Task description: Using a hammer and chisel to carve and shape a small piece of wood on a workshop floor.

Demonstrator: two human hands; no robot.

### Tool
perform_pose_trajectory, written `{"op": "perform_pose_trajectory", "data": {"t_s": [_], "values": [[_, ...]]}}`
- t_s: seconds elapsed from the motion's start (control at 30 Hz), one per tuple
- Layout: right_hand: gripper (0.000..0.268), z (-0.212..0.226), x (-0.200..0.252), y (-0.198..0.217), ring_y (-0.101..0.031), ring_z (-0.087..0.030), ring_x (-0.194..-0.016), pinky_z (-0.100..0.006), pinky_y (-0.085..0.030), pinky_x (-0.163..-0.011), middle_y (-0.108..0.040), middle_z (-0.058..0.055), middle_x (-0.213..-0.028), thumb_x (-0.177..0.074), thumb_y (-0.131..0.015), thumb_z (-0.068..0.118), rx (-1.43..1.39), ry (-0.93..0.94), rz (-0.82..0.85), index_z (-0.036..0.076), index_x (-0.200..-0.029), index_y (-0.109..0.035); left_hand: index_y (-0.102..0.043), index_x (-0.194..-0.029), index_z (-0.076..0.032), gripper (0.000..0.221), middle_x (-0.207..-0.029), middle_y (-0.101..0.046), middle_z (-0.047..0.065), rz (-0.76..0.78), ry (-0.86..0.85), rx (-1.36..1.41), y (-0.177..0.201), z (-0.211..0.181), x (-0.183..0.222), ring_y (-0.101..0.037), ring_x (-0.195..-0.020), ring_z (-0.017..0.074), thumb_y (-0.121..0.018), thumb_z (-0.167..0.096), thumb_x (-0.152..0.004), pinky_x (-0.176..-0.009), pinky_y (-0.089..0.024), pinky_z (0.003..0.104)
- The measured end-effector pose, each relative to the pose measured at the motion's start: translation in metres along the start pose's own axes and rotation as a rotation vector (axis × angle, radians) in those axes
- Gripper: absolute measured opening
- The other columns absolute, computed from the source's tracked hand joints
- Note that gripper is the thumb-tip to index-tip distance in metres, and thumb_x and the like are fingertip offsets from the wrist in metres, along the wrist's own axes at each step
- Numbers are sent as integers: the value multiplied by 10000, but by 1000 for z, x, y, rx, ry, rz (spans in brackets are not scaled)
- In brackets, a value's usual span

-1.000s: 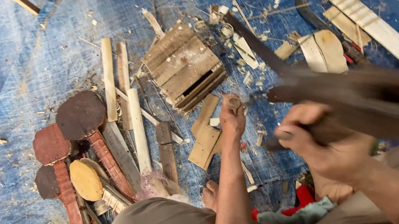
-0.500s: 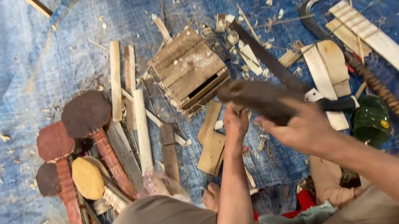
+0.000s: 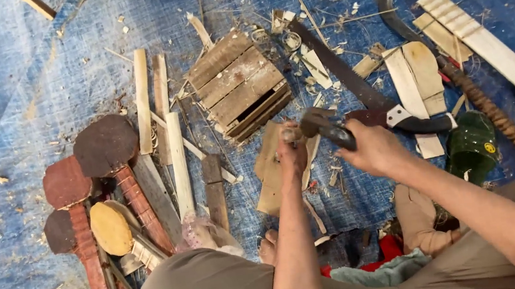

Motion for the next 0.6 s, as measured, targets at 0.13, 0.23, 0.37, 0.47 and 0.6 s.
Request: {"op": "perform_pose_trajectory", "data": {"t_s": [0.13, 0.23, 0.37, 0.47, 0.6], "values": [[467, -44, 10, -24, -760, -363, -862, -446, -584, -650, -750, -171, -949, -800, -803, 472, -165, -177, -115, 165, -1134, -694, -650, -1165, -116, 402, -1088, -709, 154, -99, 2, 347, 9, 8, 10, -657, -1093, 310, -774, 47, -819, -947, -573, 503], [454, -70, 12, -31, -726, -383, -833, -472, -547, -637, -735, -194, -896, -765, -844, 447, -298, -227, -203, 135, -1062, -700, -663, -1130, -123, 398, -1152, -673, 190, -153, 67, 407, 21, 5, 10, -636, -1113, 313, -786, 85, -813, -977, -549, 480], [425, -81, 14, -28, -699, -401, -798, -488, -537, -594, -707, -236, -863, -826, -844, 358, -399, -222, -240, 72, -1106, -700, -657, -1173, -124, 288, -1205, -646, 212, -133, 124, 390, 41, -10, 4, -639, -1113, 360, -744, -32, -914, -859, -513, 555], [429, -88, 10, -32, -691, -377, -762, -477, -535, -572, -695, -213, -826, -841, -847, 381, -390, -222, -241, 68, -1087, -685, -661, -1172, -194, 377, -1155, -658, 125, -87, 103, 374, 40, -5, -1, -642, -1065, 279, -754, 20, -877, -904, -533, 456], [423, -79, 9, -29, -690, -380, -764, -487, -526, -558, -673, -195, -813, -845, -837, 383, -392, -211, -221, 64, -1064, -665, -683, -1092, -362, 317, -1184, -725, -24, -45, 286, 8, 25, -25, 2, -698, -1108, 160, -825, -220, -846, -886, -560, 349]]}}
Point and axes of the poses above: each hand's wrist, its own x-axis away from the middle knuckle, its own y-axis out of the back of the hand, z = x × y, the point moved 3 cm from there along -x, towards the middle knuckle
